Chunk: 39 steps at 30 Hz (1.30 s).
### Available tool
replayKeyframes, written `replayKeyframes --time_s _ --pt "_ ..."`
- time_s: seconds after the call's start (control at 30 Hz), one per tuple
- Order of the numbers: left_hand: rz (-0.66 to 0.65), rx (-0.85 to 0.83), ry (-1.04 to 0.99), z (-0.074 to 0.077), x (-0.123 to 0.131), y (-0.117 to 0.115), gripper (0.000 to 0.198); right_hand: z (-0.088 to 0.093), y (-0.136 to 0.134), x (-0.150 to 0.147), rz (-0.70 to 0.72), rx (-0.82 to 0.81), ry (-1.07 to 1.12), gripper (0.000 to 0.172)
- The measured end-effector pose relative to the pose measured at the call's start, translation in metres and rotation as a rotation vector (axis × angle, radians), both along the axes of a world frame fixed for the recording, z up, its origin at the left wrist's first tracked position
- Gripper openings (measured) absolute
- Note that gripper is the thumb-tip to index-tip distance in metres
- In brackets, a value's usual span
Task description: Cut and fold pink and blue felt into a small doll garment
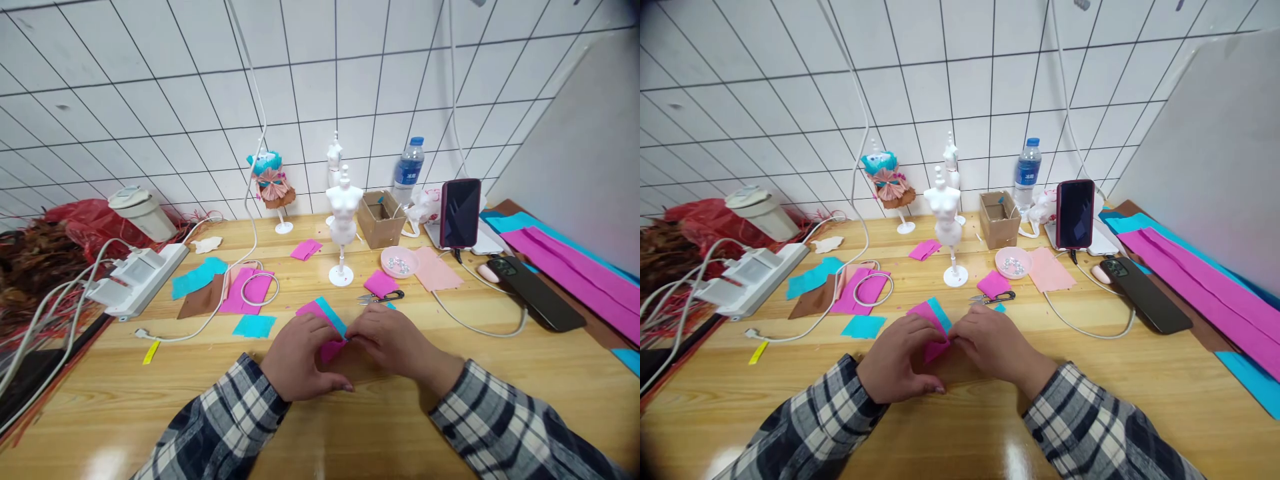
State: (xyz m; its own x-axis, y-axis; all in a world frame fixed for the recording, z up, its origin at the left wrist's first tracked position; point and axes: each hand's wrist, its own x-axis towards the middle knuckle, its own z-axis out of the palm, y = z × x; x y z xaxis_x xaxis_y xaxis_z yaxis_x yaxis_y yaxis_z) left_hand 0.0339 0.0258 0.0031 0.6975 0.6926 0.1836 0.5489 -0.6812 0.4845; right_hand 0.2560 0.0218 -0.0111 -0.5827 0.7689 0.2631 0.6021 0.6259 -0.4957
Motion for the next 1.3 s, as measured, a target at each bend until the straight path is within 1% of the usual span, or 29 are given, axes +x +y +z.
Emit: replayKeyframes --time_s 0.03,0.13,0.17,0.27,0.33,0.37,0.5,0.57,0.63,0.7,0.77,0.83,0.9,1.0,1.1,1.2,1.3 --pt "0.017 -0.004 0.022 -0.001 0.002 -0.001 0.055 0.000 -0.001 -0.001 -0.014 -0.009 0.009 0.020" --pt "0.062 -0.029 0.035 -0.005 0.005 -0.002 0.022 0.000 -0.002 -0.003 -0.069 -0.068 0.046 0.024" --pt "0.071 -0.038 0.024 -0.006 0.005 -0.001 0.016 0.001 -0.002 -0.003 -0.088 -0.097 0.061 0.026" --pt "0.065 -0.040 -0.028 -0.008 0.002 0.002 0.018 0.002 -0.001 -0.004 -0.116 -0.167 0.116 0.031" --pt "0.058 -0.029 -0.054 -0.008 0.000 0.005 0.019 0.003 -0.001 -0.004 -0.105 -0.183 0.142 0.036" --pt "0.063 -0.024 -0.058 -0.008 -0.001 0.005 0.019 0.003 -0.001 -0.005 -0.099 -0.182 0.145 0.035" --pt "0.085 -0.016 -0.028 -0.008 -0.002 0.007 0.015 0.001 0.000 -0.006 -0.099 -0.150 0.129 0.011" --pt "0.088 -0.019 -0.032 -0.008 -0.002 0.007 0.014 0.000 0.000 -0.006 -0.117 -0.162 0.170 0.011" --pt "0.106 -0.019 -0.069 -0.009 -0.003 0.008 0.016 -0.001 0.000 -0.006 -0.174 -0.246 0.271 0.009" --pt "0.134 -0.007 -0.130 -0.009 -0.004 0.010 0.021 -0.001 0.001 -0.005 -0.231 -0.402 0.432 0.007" --pt "0.146 -0.018 -0.209 -0.008 -0.005 0.011 0.021 -0.001 0.001 -0.005 -0.248 -0.563 0.626 0.013" --pt "0.167 -0.081 -0.279 -0.006 -0.006 0.012 0.017 0.000 0.002 -0.005 -0.243 -0.663 0.761 0.020" --pt "0.217 -0.146 -0.320 -0.004 -0.005 0.011 0.019 0.001 0.001 -0.005 -0.245 -0.696 0.799 0.024" --pt "0.278 -0.248 -0.338 -0.006 -0.005 0.008 0.020 0.002 0.000 -0.006 -0.215 -0.670 0.793 0.027" --pt "0.269 -0.435 -0.347 -0.009 -0.005 0.004 0.026 0.001 -0.002 -0.008 -0.193 -0.645 0.767 0.033" --pt "0.264 -0.534 -0.342 -0.009 -0.004 0.002 0.030 -0.001 0.000 -0.009 -0.295 -0.613 0.743 0.029" --pt "0.225 -0.609 -0.383 -0.008 -0.004 0.004 0.033 -0.003 0.006 -0.003 -0.399 -0.566 0.804 0.026"
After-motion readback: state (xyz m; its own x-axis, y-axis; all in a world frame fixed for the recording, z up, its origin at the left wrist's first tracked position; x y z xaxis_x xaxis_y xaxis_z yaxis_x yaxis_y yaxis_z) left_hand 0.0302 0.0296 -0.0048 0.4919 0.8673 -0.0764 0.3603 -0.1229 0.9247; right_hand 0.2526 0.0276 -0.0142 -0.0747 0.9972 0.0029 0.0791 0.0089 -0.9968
